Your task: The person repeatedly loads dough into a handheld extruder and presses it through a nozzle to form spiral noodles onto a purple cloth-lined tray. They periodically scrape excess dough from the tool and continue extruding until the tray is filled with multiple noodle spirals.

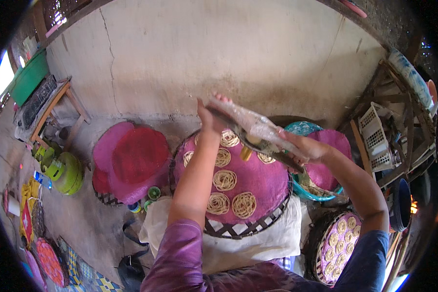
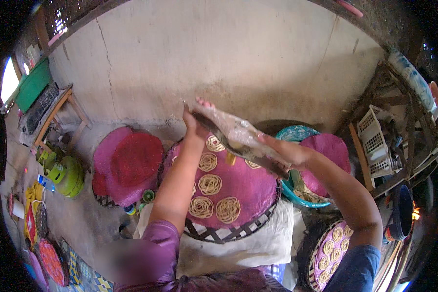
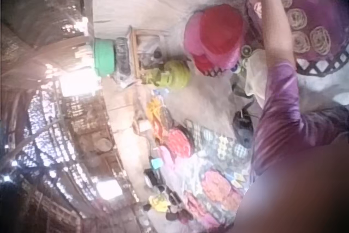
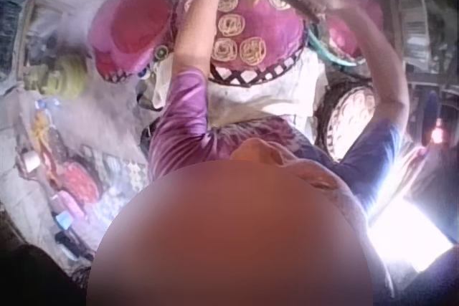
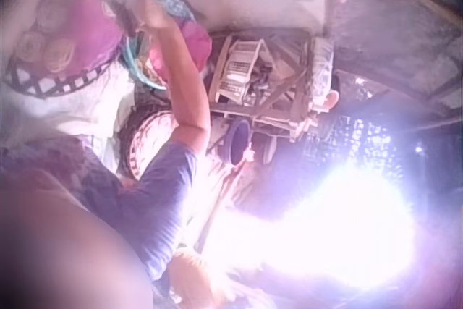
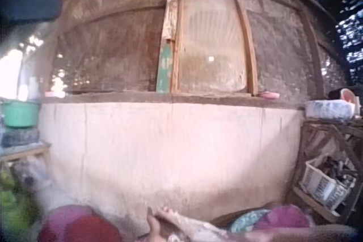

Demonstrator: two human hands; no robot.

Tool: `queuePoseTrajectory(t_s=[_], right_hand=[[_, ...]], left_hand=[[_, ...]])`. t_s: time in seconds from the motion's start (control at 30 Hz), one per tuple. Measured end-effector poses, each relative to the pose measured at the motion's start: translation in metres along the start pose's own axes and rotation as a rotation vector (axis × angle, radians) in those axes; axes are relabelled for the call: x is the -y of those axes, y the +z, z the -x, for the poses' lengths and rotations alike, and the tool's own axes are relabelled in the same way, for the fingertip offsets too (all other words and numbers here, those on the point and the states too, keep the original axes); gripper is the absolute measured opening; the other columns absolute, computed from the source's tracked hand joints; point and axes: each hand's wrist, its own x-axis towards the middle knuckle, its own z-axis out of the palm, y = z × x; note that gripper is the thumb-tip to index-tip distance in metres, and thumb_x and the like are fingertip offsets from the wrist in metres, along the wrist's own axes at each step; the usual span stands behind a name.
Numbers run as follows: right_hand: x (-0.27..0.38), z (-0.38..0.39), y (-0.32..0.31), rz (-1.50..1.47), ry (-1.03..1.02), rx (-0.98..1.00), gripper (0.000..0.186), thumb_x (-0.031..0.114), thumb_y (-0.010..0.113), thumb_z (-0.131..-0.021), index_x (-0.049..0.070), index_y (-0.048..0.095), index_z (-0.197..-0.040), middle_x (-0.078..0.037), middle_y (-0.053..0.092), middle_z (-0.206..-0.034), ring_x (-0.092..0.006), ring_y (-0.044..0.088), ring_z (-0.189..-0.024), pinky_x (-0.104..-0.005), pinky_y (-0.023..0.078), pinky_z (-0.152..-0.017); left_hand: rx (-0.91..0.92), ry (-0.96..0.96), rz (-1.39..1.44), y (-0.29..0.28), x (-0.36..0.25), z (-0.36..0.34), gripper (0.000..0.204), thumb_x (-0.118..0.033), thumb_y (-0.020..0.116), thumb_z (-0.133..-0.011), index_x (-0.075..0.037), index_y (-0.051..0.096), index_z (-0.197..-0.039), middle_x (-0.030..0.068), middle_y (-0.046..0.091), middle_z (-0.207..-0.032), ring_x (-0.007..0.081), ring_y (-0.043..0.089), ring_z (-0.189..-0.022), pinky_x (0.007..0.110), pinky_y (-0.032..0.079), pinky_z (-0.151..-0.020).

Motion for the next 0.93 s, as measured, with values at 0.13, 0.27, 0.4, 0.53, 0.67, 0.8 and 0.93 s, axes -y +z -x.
queuePoseTrajectory(t_s=[0.13,0.27,0.4,0.53,0.67,0.8,0.93], right_hand=[[0.006,-0.025,-0.010,0.216,0.050,0.048,0.075,0.068,0.027,-0.096,0.004,0.057,-0.122,-0.008,0.063,-0.087,-0.0153,0.059,-0.069,-0.0294,0.048,-0.060],[-0.001,-0.022,-0.002,0.107,0.013,0.002,0.074,0.065,0.027,-0.098,0.002,0.062,-0.116,-0.007,0.063,-0.084,-0.0142,0.057,-0.066,-0.0304,0.045,-0.057],[0.009,-0.003,-0.019,0.150,0.096,0.066,0.067,0.060,0.027,-0.100,0.003,0.063,-0.097,-0.005,0.058,-0.068,-0.0141,0.054,-0.052,-0.0306,0.044,-0.046],[0.007,-0.010,-0.018,0.268,0.036,-0.122,0.068,0.060,0.033,-0.099,0.001,0.064,-0.084,-0.007,0.057,-0.062,-0.0158,0.056,-0.050,-0.0312,0.043,-0.045],[-0.003,-0.010,0.000,0.173,-0.009,-0.149,0.078,0.066,0.034,-0.096,-0.003,0.069,-0.089,-0.006,0.057,-0.060,-0.0154,0.054,-0.049,-0.0317,0.041,-0.045],[-0.011,0.009,-0.010,0.117,0.041,-0.086,0.076,0.067,0.035,-0.095,-0.001,0.069,-0.092,-0.005,0.056,-0.060,-0.0141,0.054,-0.049,-0.0306,0.041,-0.045],[-0.035,-0.016,-0.022,0.217,0.048,-0.133,0.075,0.067,0.033,-0.095,0.002,0.070,-0.104,-0.006,0.058,-0.060,-0.0161,0.056,-0.050,-0.0300,0.042,-0.046]], left_hand=[[-0.004,0.003,0.129,-0.033,-0.012,-0.003,0.056,-0.061,0.028,-0.096,-0.011,0.052,-0.085,0.0026,0.051,-0.075,0.0213,0.051,-0.072,0.040,0.044,-0.076],[0.097,0.046,-0.013,-0.012,-0.030,0.000,0.053,-0.057,0.027,-0.097,-0.013,0.051,-0.082,0.0011,0.051,-0.072,0.0196,0.051,-0.069,0.038,0.043,-0.072],[-0.100,0.021,0.098,0.006,-0.008,0.012,0.051,-0.055,0.025,-0.098,-0.013,0.050,-0.080,0.0006,0.049,-0.070,0.0190,0.048,-0.066,0.036,0.042,-0.071],[-0.119,0.087,-0.001,0.025,-0.006,0.002,0.050,-0.053,0.025,-0.097,-0.013,0.047,-0.079,0.0013,0.047,-0.065,0.0192,0.046,-0.062,0.037,0.041,-0.069],[-0.117,0.101,-0.143,0.035,-0.018,0.015,0.038,-0.041,0.027,-0.098,-0.015,0.048,-0.081,-0.0022,0.048,-0.066,0.0162,0.048,-0.061,0.036,0.044,-0.066],[-0.148,0.039,-0.051,0.021,0.002,0.023,0.039,-0.042,0.026,-0.097,-0.016,0.048,-0.079,-0.0025,0.047,-0.065,0.0159,0.047,-0.060,0.035,0.042,-0.066],[-0.088,0.006,-0.040,-0.006,0.012,0.002,0.045,-0.051,0.029,-0.098,-0.016,0.049,-0.079,-0.0024,0.048,-0.064,0.0178,0.047,-0.062,0.037,0.041,-0.068]])
